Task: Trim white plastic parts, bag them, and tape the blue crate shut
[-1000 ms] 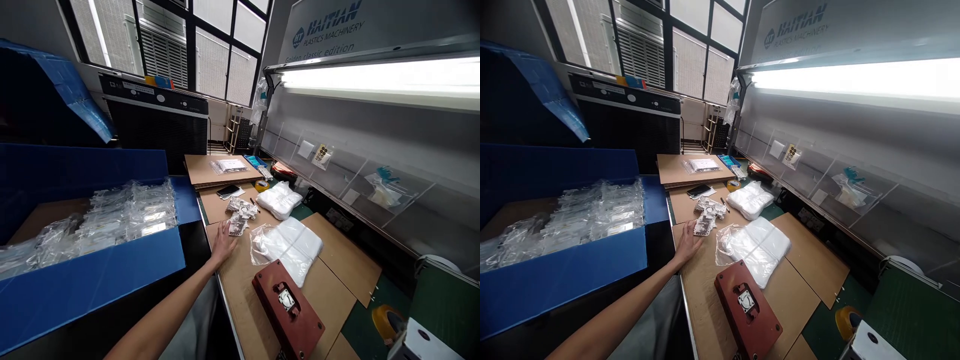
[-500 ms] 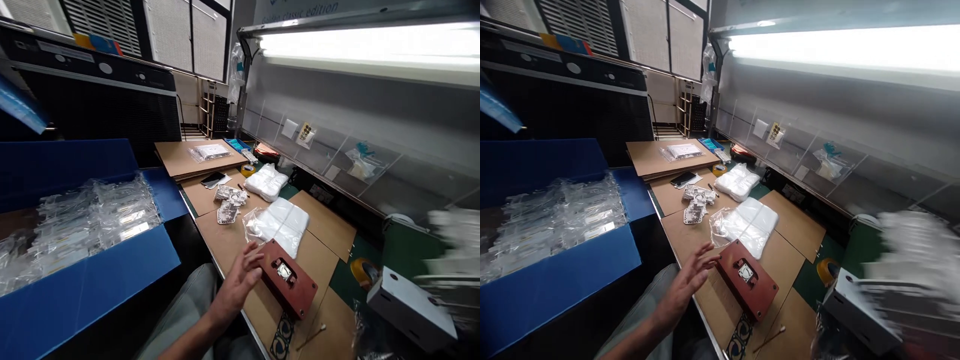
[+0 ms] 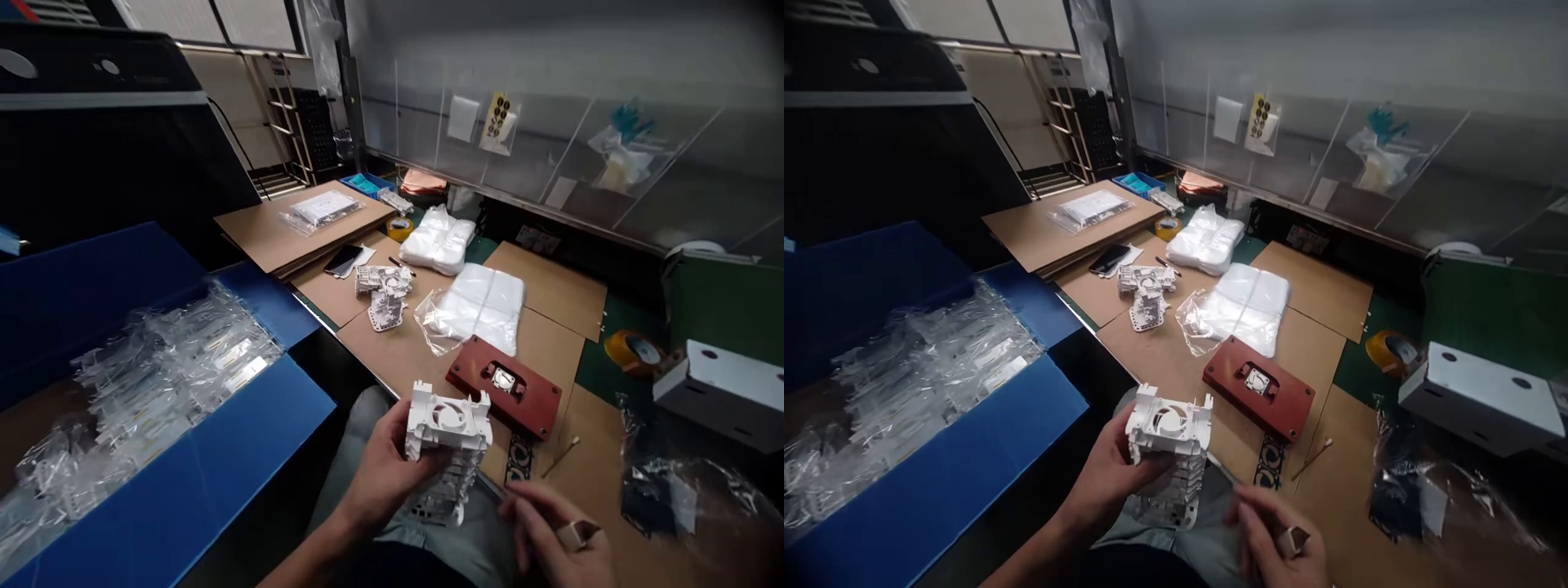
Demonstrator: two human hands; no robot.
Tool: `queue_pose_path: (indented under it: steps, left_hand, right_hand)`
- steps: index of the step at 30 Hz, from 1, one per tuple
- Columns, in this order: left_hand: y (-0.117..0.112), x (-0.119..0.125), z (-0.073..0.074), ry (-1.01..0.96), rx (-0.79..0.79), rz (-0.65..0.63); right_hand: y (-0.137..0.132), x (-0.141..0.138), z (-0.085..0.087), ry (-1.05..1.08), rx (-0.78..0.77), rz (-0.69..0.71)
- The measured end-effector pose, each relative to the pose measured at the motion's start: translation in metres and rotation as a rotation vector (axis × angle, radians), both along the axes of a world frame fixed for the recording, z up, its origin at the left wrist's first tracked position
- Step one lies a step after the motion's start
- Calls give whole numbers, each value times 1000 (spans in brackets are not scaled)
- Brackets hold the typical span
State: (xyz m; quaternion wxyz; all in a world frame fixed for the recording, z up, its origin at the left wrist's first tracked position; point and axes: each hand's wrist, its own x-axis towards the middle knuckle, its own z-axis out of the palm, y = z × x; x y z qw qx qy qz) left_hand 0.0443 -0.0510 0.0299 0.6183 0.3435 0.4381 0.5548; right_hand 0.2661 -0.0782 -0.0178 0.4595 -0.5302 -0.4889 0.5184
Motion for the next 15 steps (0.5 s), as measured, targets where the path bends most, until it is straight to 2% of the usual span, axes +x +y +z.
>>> queue_pose_path:
  steps: [3, 6, 12, 15]
  left_hand:
    - [-11, -3, 2, 128, 51, -14]
    - [-23, -3, 2, 259, 101, -9]
    - [-41, -5, -4, 345, 248, 32]
    - [-44, -8, -7, 380, 269, 41]
  right_hand:
    - [5, -14, 19, 4, 148, 11]
    - [5, -30, 32, 21, 162, 95]
    - [-5, -35, 33, -70, 205, 168]
    - [-8, -35, 33, -89, 216, 173]
